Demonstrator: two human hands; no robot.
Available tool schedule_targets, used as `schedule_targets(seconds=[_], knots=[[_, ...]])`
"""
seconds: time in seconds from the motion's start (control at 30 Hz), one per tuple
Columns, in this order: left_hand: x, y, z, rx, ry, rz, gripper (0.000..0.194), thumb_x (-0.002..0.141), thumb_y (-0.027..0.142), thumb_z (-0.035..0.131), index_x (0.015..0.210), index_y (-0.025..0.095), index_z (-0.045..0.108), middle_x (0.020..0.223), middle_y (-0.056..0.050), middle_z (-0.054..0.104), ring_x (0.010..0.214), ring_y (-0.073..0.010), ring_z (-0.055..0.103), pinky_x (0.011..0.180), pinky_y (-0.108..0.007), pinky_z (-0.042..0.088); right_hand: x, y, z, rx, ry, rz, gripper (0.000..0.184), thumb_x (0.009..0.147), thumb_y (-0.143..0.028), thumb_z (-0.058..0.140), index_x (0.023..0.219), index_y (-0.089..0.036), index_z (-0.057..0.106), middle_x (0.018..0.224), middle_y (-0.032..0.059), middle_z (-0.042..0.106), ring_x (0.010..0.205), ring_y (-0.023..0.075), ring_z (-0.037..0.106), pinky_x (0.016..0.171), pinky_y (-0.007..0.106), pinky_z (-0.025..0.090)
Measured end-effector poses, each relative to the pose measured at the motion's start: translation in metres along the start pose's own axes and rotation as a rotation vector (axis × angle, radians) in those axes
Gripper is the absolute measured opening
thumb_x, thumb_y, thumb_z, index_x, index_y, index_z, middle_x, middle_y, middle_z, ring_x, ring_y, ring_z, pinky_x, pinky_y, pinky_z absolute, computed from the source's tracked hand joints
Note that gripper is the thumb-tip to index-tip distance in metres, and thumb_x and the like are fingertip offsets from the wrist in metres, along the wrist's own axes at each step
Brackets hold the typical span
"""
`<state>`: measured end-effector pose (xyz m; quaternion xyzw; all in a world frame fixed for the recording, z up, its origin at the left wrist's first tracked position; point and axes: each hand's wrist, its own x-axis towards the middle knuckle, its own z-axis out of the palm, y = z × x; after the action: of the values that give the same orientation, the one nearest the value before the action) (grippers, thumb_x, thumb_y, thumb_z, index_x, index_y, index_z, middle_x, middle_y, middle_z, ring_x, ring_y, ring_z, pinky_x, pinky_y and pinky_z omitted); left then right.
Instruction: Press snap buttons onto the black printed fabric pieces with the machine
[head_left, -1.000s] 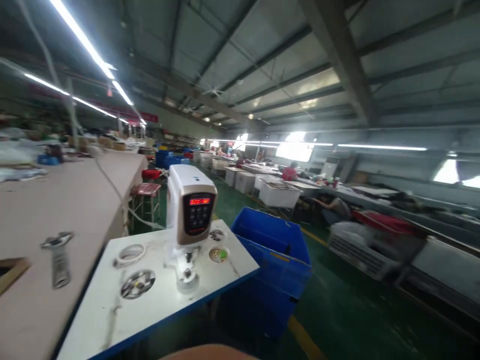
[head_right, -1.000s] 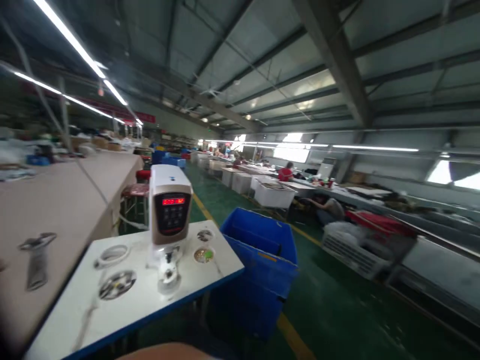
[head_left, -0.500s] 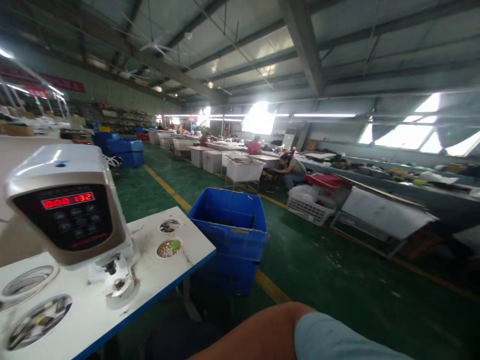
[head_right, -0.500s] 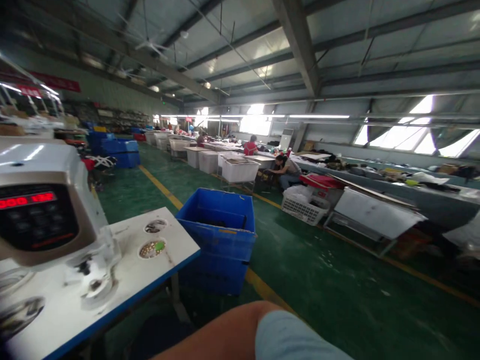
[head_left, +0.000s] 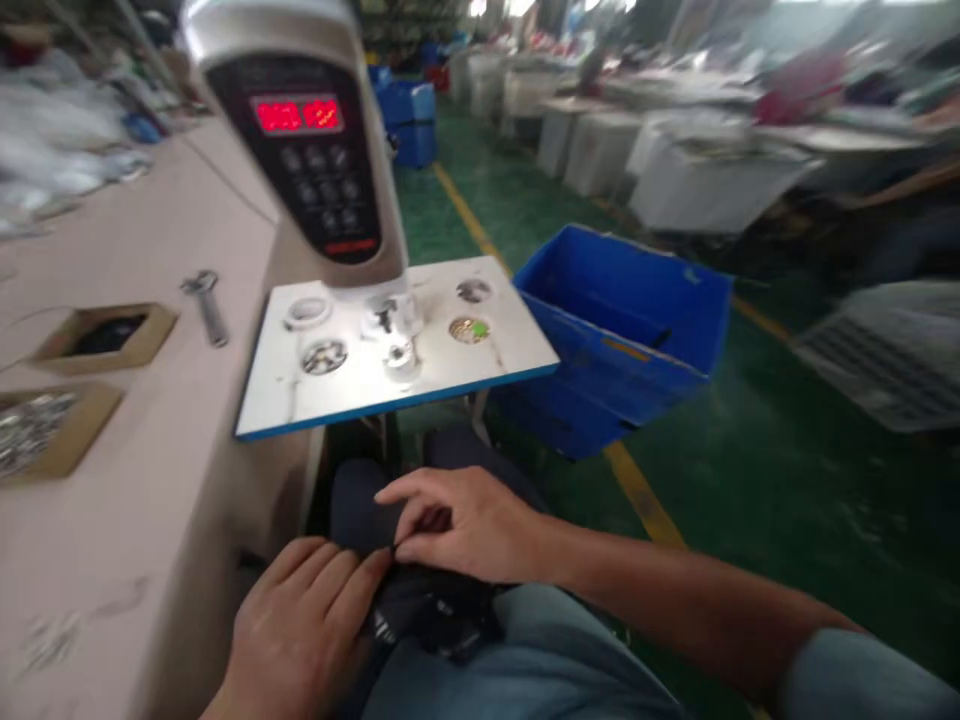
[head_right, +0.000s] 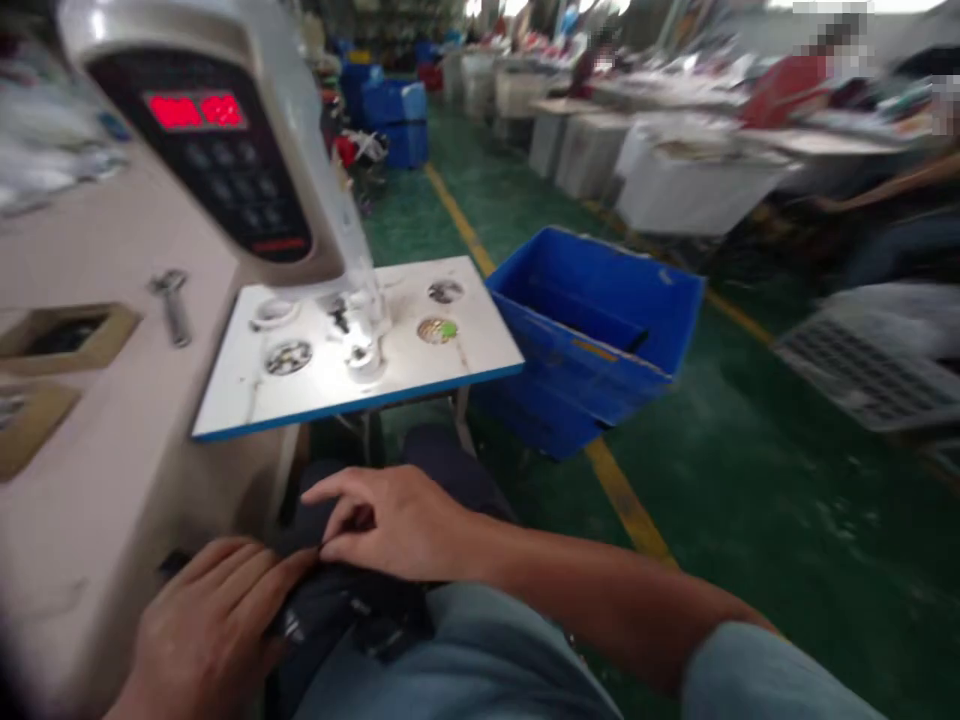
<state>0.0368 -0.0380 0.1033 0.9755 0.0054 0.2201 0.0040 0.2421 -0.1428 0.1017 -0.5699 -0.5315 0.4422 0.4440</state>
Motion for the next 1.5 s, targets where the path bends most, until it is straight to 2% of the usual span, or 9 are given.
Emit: schedule_targets(seconds=[0.2, 0.3, 0.43, 0.7, 1.0, 1.17, 1.27, 1.4, 1.5], knots=[[0.000, 0.008, -0.012, 0.050, -0.013, -0.060, 0.026, 0.096, 0.016, 0.040, 0.102, 0.011, 0.065, 0.068, -0.004, 0.065, 0.066, -0.0194, 0.060, 0.077, -0.038, 0.045, 0.001, -0.006, 0.005, -0.048, 0.046, -0.101, 0.041, 0.087, -0.014, 0.064, 0.127, -0.024, 0.064, 0.094, -0.0030, 0.077, 0.084, 0.0103, 0.072, 0.082, 0.022, 0.055], [0.000, 0.013, -0.019, 0.024, 0.007, -0.087, 0.022, 0.095, 0.010, 0.045, 0.101, 0.012, 0.066, 0.067, -0.002, 0.066, 0.069, -0.0183, 0.061, 0.081, -0.038, 0.046, -0.001, -0.005, 0.008, -0.085, 0.059, -0.147, 0.043, 0.087, -0.013, 0.062, 0.129, -0.025, 0.062, 0.096, -0.0038, 0.076, 0.083, 0.0088, 0.072, 0.080, 0.019, 0.055], [-0.001, 0.014, -0.021, 0.006, 0.009, -0.117, 0.013, 0.093, 0.007, 0.055, 0.096, 0.013, 0.066, 0.066, 0.001, 0.066, 0.065, -0.0142, 0.059, 0.083, -0.035, 0.048, 0.000, 0.000, 0.007, -0.122, 0.040, -0.196, 0.046, 0.089, -0.012, 0.060, 0.134, -0.025, 0.058, 0.097, -0.0034, 0.076, 0.087, 0.0094, 0.072, 0.084, 0.020, 0.055], [0.005, 0.015, -0.017, -0.011, -0.016, -0.118, 0.016, 0.094, 0.009, 0.052, 0.095, 0.014, 0.067, 0.067, -0.001, 0.068, 0.068, -0.0170, 0.062, 0.077, -0.037, 0.048, 0.001, 0.004, 0.002, -0.251, -0.054, -0.180, 0.051, 0.090, -0.013, 0.059, 0.139, -0.027, 0.054, 0.098, -0.0034, 0.077, 0.090, 0.0129, 0.073, 0.085, 0.023, 0.054], [0.001, 0.012, -0.011, -0.077, -0.039, -0.165, 0.020, 0.090, 0.008, 0.049, 0.101, 0.012, 0.065, 0.070, -0.003, 0.065, 0.068, -0.0189, 0.058, 0.071, -0.037, 0.043, 0.003, 0.006, 0.002, -0.305, -0.070, -0.183, 0.047, 0.091, -0.015, 0.058, 0.137, -0.027, 0.059, 0.099, -0.0015, 0.078, 0.090, 0.0147, 0.073, 0.086, 0.025, 0.054], [0.000, 0.013, -0.007, -0.121, -0.067, -0.210, 0.018, 0.088, 0.012, 0.052, 0.101, 0.013, 0.065, 0.072, -0.004, 0.064, 0.069, -0.0193, 0.056, 0.070, -0.036, 0.041, 0.004, 0.005, -0.001, -0.416, -0.123, -0.216, 0.042, 0.094, -0.019, 0.055, 0.135, -0.027, 0.061, 0.116, 0.0010, 0.076, 0.099, 0.0178, 0.073, 0.090, 0.028, 0.054], [0.002, 0.014, -0.006, -0.135, -0.083, -0.266, 0.025, 0.082, 0.008, 0.051, 0.102, 0.013, 0.065, 0.070, -0.003, 0.060, 0.065, -0.0185, 0.052, 0.065, -0.034, 0.039, 0.003, 0.006, -0.002, -0.428, -0.139, -0.260, 0.040, 0.095, -0.017, 0.052, 0.133, -0.027, 0.062, 0.123, 0.0002, 0.073, 0.108, 0.0180, 0.071, 0.094, 0.027, 0.052], [0.004, 0.014, -0.006, -0.194, -0.117, -0.341, 0.035, 0.075, 0.004, 0.052, 0.106, 0.014, 0.065, 0.071, -0.002, 0.060, 0.064, -0.0179, 0.053, 0.060, -0.032, 0.038, 0.001, 0.005, -0.006, -0.380, -0.133, -0.257, 0.040, 0.093, -0.016, 0.051, 0.130, -0.024, 0.063, 0.114, 0.0014, 0.076, 0.099, 0.0162, 0.072, 0.093, 0.027, 0.051], [0.004, 0.014, -0.005, -0.231, -0.142, -0.374, 0.034, 0.075, 0.006, 0.056, 0.106, 0.016, 0.065, 0.072, -0.001, 0.061, 0.064, -0.0180, 0.055, 0.059, -0.031, 0.039, 0.000, 0.001, -0.012, -0.308, -0.174, -0.258, 0.042, 0.090, -0.024, 0.059, 0.132, -0.019, 0.060, 0.107, 0.0041, 0.076, 0.094, 0.0170, 0.072, 0.088, 0.027, 0.052]])
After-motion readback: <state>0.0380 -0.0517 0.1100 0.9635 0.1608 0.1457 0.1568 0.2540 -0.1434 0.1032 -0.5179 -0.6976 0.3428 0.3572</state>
